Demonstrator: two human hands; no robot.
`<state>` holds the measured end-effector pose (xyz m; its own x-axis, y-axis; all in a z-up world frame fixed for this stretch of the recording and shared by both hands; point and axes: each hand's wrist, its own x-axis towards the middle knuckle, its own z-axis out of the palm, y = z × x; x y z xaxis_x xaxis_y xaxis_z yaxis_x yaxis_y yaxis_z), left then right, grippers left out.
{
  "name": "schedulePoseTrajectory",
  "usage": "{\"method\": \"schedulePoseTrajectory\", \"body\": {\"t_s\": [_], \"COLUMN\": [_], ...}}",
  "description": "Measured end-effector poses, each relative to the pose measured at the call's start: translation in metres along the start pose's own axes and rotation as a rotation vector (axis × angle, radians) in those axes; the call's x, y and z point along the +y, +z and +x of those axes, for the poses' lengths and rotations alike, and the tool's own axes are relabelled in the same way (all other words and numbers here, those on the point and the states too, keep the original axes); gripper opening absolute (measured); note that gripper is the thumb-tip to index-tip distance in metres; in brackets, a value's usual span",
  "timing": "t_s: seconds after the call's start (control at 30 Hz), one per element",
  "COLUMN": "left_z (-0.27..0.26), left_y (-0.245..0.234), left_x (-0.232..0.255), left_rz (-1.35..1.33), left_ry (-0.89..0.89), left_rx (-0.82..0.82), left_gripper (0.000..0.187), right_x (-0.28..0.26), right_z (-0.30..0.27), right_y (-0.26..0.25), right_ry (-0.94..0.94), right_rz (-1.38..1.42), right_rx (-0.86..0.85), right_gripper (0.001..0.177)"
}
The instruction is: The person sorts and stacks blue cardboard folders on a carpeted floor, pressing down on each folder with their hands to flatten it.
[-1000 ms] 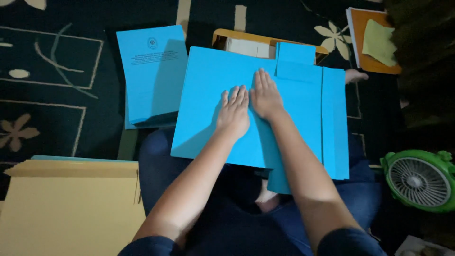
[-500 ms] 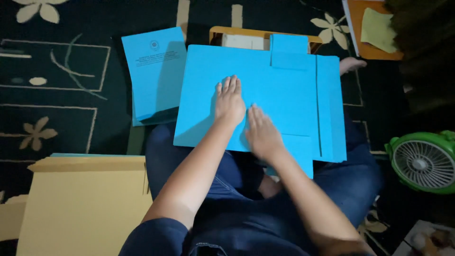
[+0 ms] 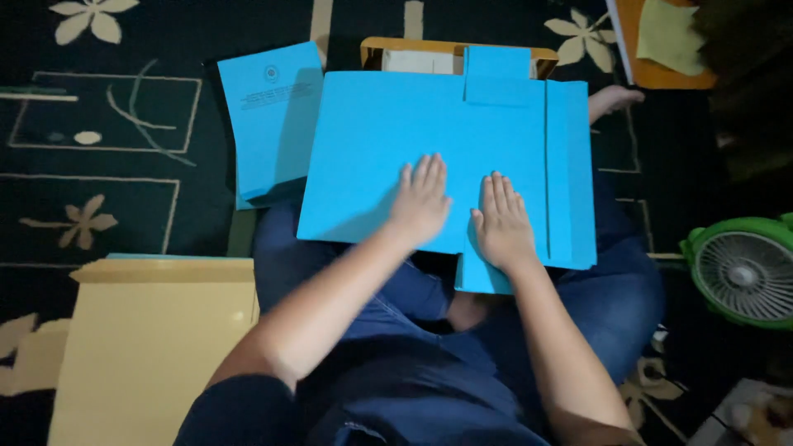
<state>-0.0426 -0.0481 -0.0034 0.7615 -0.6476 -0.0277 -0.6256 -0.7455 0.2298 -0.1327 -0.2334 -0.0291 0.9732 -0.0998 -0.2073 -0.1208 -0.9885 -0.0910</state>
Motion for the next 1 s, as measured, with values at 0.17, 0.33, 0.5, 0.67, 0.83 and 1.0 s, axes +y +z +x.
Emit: {"method": "schedulePoseTrajectory", "body": {"t_s": [0.17, 0.33, 0.5, 0.67, 0.83, 1.0], "left_z": [0.063, 0.171, 0.198, 0.142, 0.032, -0.043], "left_y": [0.009, -0.002, -0.021, -0.025, -0.017, -0.009], "left_x": [-0.019, -0.044, -0.050, -0.028, 0.014, 0.023], "left_rz": [0.008, 0.045, 0.044, 0.086, -0.069, -0.147], "left_ry": [-0.036, -0.193, -0.228, -0.217, -0.171, -0.029], "left_rx": [-0.060, -0.159, -0.117, -0.073, -0.160, -0.103], "left_gripper": [0.060, 0.062, 0.065, 0.067, 0.065, 0.064], "right_x": [-0.006, -0.003, -0.003, -0.005, -0.011, -0.005], "right_z": [-0.001, -0.001, 0.002, 0.003, -0.003, 0.002], "right_y": [-0.004, -0.004, 0.000, -0.001, -0.008, -0.002], "right_ry": [0.009, -0.091, -0.106, -0.090, 0.031, 0.004], "right_rz": [0.000, 0.122, 0.110, 0.095, 0.029, 0.010], "right_rx": [0.009, 0.167, 0.234, 0.226, 0.053, 0.070], "right_gripper": [0.069, 0.069, 0.068, 0.067, 0.068, 0.070]}}
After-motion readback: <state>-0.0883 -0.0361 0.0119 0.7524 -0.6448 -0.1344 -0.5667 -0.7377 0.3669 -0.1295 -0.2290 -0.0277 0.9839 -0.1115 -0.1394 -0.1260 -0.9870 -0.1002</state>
